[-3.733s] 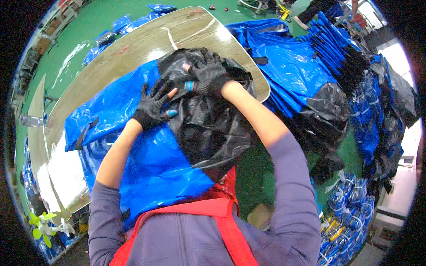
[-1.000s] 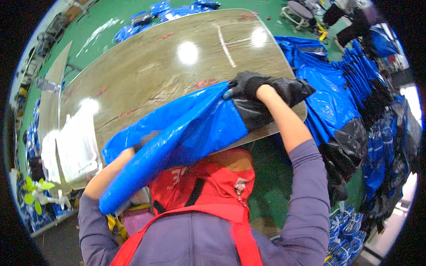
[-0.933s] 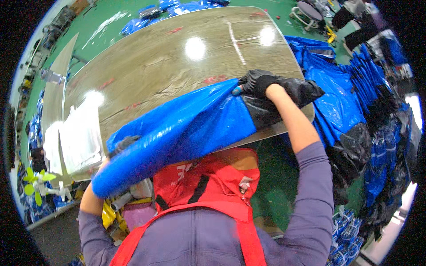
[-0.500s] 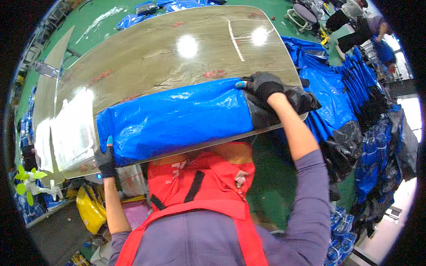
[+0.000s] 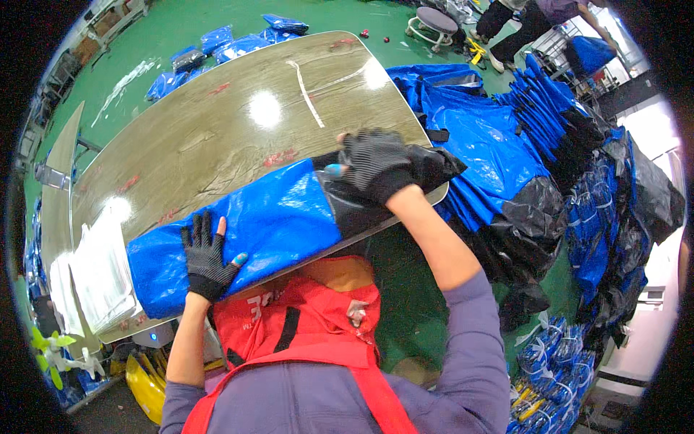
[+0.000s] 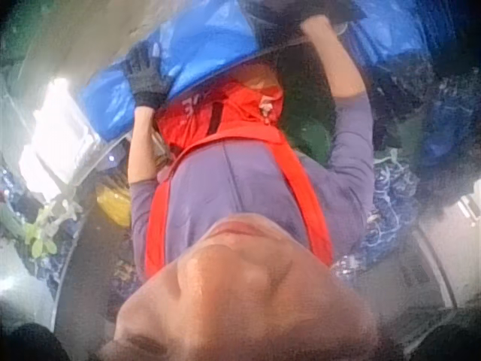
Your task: The person folds blue and black tarps on a table, places each folded tarp into a clear plastic bag, seals the bag, and sets it aside. The process is repeated for multiple tarps.
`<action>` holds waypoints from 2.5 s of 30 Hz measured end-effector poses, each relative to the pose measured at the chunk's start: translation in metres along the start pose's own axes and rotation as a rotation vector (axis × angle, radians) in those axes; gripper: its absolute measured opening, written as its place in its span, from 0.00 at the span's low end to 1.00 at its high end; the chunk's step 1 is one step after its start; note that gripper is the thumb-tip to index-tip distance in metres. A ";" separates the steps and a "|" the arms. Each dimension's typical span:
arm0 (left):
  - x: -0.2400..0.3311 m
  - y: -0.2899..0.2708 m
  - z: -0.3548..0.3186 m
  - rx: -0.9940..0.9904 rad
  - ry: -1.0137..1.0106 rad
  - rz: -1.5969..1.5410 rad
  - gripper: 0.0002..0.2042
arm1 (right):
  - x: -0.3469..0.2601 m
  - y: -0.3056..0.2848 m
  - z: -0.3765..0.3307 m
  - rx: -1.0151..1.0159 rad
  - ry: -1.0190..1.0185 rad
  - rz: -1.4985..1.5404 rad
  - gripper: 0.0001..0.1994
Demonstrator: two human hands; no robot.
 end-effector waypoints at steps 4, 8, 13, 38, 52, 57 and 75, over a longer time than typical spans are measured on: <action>0.037 -0.043 0.042 0.141 0.049 -0.102 0.38 | 0.013 0.008 -0.006 0.080 0.006 -0.103 0.33; 0.133 -0.048 0.119 0.376 0.408 -0.201 0.41 | 0.020 0.032 -0.008 -0.016 0.031 0.041 0.34; 0.139 0.013 0.147 0.184 0.230 -0.162 0.46 | 0.103 0.008 -0.093 0.695 0.439 1.221 0.24; 0.086 -0.130 0.040 0.319 0.415 -0.009 0.26 | -0.126 0.006 -0.093 0.054 -0.237 0.300 0.49; 0.043 -0.005 0.056 0.161 0.326 -0.206 0.33 | -0.168 0.037 0.127 0.068 0.194 1.003 0.21; 0.047 0.011 0.056 0.048 0.321 -0.278 0.36 | -0.160 0.104 0.124 0.031 0.026 1.300 0.15; -0.041 -0.018 -0.006 -0.231 0.025 -0.183 0.34 | -0.235 0.074 0.055 0.207 0.186 0.932 0.16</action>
Point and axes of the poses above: each hand's wrist, its own z-axis towards the middle knuckle, its own y-axis out of the palm, x = y × z, the point moved 9 cm from there along z, towards the middle knuckle, and after that the axes turned 11 degrees about y, right-handed, at the moved point
